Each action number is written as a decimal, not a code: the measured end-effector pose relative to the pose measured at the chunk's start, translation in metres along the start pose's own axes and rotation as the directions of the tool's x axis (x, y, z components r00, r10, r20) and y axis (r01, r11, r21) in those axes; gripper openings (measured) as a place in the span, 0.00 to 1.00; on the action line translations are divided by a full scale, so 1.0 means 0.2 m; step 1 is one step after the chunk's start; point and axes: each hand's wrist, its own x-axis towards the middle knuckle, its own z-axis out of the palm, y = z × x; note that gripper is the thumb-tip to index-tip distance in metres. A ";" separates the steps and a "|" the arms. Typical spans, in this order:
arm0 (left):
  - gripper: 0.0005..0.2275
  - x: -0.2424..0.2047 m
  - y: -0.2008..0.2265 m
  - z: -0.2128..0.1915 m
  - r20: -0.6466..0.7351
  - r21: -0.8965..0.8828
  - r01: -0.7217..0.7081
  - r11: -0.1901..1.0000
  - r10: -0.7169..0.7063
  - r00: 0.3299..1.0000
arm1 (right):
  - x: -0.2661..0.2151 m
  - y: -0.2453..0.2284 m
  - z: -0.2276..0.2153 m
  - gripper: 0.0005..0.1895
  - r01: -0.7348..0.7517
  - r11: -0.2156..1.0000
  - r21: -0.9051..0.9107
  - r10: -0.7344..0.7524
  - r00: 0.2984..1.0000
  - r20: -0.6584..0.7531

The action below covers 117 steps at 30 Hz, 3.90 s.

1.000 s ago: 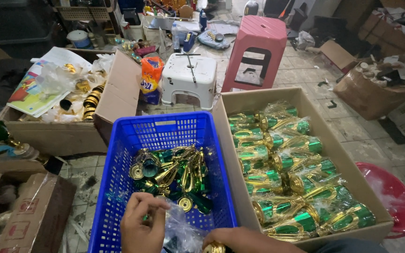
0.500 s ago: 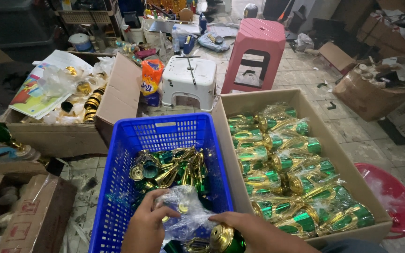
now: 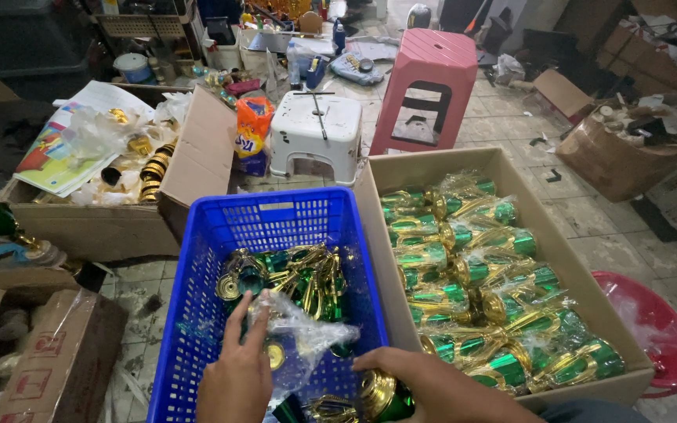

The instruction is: The person places green and gold trophy components into a blue crate and assembles them by hand.

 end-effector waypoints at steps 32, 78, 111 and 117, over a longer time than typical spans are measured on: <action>0.21 -0.03 0.02 -0.05 -0.104 -0.159 0.032 0.987 -0.049 0.993 | 0.21 0.32 0.09 0.36 0.147 0.785 -0.602 -0.109 0.989 0.099; 0.10 -0.07 0.27 -0.14 0.621 -0.748 0.658 0.084 -0.261 0.739 | 0.26 0.43 0.23 0.20 0.392 0.686 -0.612 -0.446 0.892 0.072; 0.11 -0.03 -0.04 -0.12 -0.214 -0.363 -0.445 0.818 0.392 0.895 | 0.34 0.17 0.08 0.44 -0.189 0.957 -0.220 0.081 0.903 -0.423; 0.15 0.02 -0.03 -0.11 -0.379 0.054 -0.179 0.982 0.186 0.906 | 0.44 0.25 0.26 0.53 -0.067 0.722 -0.689 -0.074 0.982 -0.173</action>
